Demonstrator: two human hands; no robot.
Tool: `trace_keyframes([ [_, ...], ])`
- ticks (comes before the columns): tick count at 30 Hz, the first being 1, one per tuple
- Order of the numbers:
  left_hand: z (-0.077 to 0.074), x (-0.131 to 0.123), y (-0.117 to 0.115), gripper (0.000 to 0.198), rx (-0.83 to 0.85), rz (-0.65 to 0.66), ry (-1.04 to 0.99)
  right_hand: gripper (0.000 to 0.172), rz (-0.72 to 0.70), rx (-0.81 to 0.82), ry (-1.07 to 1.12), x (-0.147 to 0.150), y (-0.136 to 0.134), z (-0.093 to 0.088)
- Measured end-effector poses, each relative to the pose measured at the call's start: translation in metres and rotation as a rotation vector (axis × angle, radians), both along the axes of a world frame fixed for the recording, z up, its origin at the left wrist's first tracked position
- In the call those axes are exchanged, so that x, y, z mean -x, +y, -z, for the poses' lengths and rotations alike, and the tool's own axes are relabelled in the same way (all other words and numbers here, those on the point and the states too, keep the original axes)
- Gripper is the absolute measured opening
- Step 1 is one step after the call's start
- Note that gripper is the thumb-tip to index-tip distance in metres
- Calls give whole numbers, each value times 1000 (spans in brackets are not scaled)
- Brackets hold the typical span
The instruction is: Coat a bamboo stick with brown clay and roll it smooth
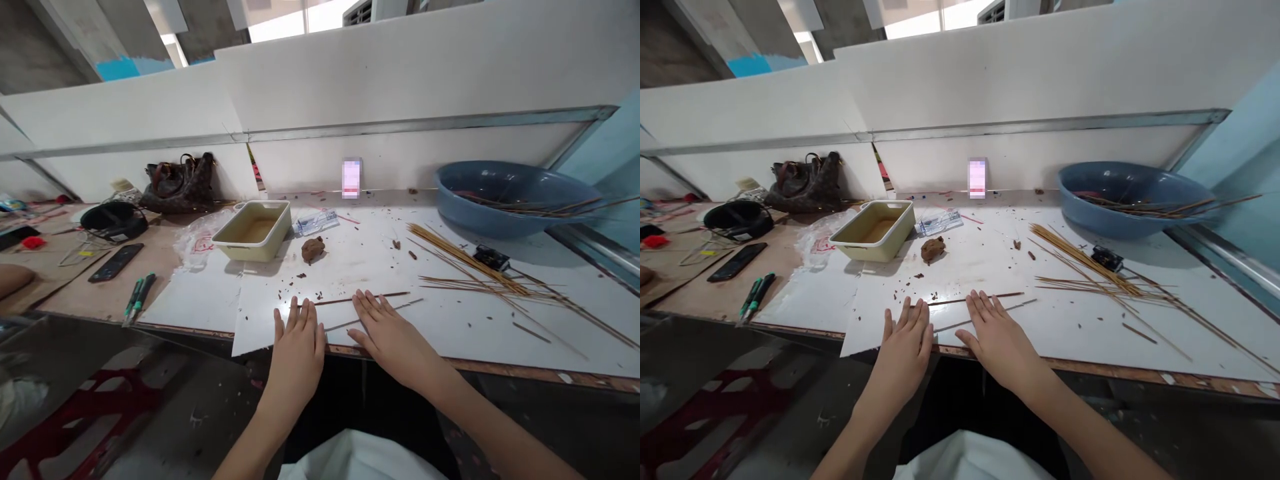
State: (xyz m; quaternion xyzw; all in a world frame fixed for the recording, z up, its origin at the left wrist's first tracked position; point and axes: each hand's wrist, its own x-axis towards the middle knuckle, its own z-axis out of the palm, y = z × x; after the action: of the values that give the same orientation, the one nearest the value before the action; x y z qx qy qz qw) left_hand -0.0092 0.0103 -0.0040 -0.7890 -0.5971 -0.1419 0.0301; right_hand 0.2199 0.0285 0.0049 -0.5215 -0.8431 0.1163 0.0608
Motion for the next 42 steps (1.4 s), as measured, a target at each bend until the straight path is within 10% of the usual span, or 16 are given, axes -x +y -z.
trace_keyframes([
  [9, -59, 36, 87, 22, -47, -77, -66, 86, 12, 67, -8, 2, -2, -9],
  [15, -51, 30, 120, 20, 88, -110, 35, 87, 5, 57, -9, 0, -5, -9],
  [28, -36, 24, 128, 30, 86, -50, -98, 83, -19, 69, 54, -5, -5, -11],
  [42, -27, 9, 63, 21, 31, 256, -297, 81, -22, 64, 82, -6, -1, -13],
])
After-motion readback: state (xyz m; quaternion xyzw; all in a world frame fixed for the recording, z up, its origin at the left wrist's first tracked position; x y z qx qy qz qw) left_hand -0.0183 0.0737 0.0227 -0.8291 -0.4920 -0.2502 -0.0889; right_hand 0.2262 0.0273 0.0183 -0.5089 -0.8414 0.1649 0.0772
